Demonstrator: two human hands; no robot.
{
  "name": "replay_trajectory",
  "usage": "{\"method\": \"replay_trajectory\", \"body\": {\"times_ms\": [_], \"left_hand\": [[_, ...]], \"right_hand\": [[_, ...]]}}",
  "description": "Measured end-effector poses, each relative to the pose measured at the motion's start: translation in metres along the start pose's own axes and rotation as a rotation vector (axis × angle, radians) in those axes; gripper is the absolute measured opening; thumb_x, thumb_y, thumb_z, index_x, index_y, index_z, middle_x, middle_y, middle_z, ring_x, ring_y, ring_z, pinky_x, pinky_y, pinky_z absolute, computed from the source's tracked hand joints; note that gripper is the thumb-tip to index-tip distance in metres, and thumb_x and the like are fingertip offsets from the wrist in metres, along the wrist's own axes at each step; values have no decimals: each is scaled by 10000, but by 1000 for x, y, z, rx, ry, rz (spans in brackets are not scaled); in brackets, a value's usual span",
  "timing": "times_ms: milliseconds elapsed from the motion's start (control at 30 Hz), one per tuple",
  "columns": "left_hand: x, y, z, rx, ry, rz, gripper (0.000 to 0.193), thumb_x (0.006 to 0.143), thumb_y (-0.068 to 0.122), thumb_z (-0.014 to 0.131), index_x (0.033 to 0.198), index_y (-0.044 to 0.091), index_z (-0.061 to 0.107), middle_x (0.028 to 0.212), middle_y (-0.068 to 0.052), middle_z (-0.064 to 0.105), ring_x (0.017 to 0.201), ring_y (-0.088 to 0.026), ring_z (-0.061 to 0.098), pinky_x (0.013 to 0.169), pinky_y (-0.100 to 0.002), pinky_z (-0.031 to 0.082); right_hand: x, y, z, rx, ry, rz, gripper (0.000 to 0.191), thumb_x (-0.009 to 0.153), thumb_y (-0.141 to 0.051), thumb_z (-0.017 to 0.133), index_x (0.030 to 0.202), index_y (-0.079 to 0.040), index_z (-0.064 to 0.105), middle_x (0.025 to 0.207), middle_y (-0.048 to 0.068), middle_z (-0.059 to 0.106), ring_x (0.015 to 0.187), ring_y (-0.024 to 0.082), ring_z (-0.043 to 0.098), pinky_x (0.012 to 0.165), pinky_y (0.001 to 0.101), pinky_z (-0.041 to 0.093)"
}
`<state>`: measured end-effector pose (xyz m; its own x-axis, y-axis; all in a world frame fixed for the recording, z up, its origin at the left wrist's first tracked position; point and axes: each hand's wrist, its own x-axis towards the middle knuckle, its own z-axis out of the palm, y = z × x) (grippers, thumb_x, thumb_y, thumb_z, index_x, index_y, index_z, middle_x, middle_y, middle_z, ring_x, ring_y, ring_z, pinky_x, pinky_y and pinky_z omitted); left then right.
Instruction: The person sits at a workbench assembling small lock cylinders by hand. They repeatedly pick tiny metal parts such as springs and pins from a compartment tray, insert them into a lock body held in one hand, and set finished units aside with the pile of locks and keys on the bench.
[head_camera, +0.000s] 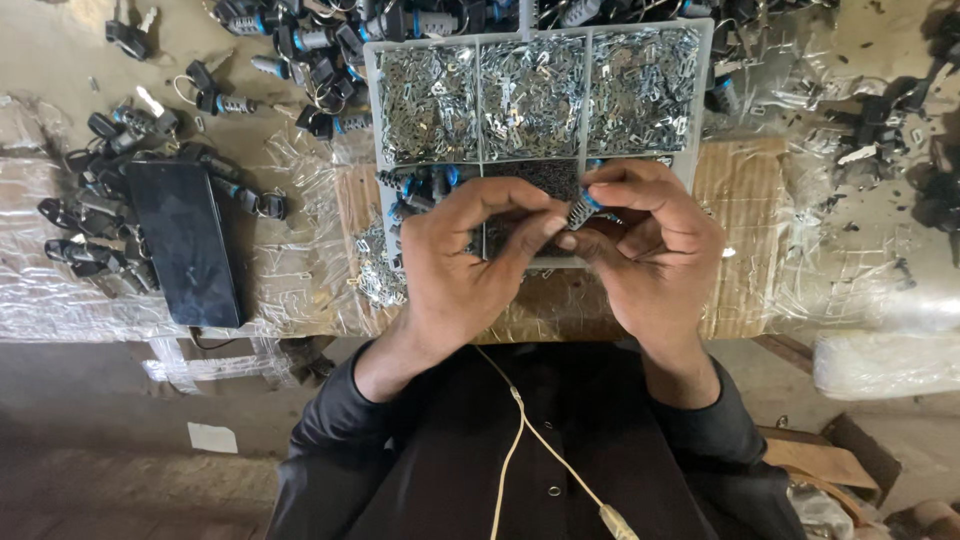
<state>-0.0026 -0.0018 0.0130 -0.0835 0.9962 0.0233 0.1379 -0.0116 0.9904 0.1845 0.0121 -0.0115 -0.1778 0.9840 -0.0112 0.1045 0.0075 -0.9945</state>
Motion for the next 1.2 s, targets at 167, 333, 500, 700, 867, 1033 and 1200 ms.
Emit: {"method": "replay_trajectory", "body": {"times_ms": [167,333,500,700,867,1033,1200], "left_hand": [[-9,-6,2,-7,-17,-28,134,977,0,780,1064,-8,679,1027,-95,789,948,-111,782,824,-236,631],[-4,-3,-3,117,-51,54,171,942,14,822,1043,3,684,975,-84,768,878,-94,744,766,-234,598],[10,21,-19,-176,-250,-171,352,857,57,875,1120,19,643,946,-57,708,847,-90,678,759,-242,574],[-44,15,-7,395,-255,178,261,876,88,847,1086,123,696,1016,-54,707,896,-213,713,782,-303,566],[-72,-4,10,640,-342,273,275,921,90,789,1178,104,692,1076,-67,621,964,-266,634,793,-376,561],[-66,-1,42,765,-367,414,462,923,198,768,1359,74,678,1051,-94,567,983,-264,598,801,-381,550],[-71,-9,43,823,-406,404,531,919,289,794,1366,53,629,1138,-110,579,1074,-287,593,848,-365,550]], "right_hand": [[-2,2,3,101,31,0,380,872,198,813,1155,4,650,1224,102,638,996,65,685,767,143,596],[0,-4,4,-62,15,-70,350,855,183,855,1098,1,682,1220,101,662,941,79,695,706,139,588],[-2,-10,-7,41,-111,-31,420,821,176,851,1167,-10,700,1206,129,682,979,130,689,728,174,553],[-30,-12,-61,432,255,-48,425,923,202,712,1262,-55,700,1166,184,720,917,229,763,743,330,675],[-88,-4,-93,460,340,36,424,900,208,719,1272,4,712,1188,228,690,938,268,760,783,316,657],[-136,5,-88,556,322,99,469,814,201,743,1234,-5,708,1205,238,679,923,271,738,786,322,655],[-163,-3,-75,543,321,238,422,823,217,740,1179,6,663,1258,221,624,971,268,708,791,338,651]]}}
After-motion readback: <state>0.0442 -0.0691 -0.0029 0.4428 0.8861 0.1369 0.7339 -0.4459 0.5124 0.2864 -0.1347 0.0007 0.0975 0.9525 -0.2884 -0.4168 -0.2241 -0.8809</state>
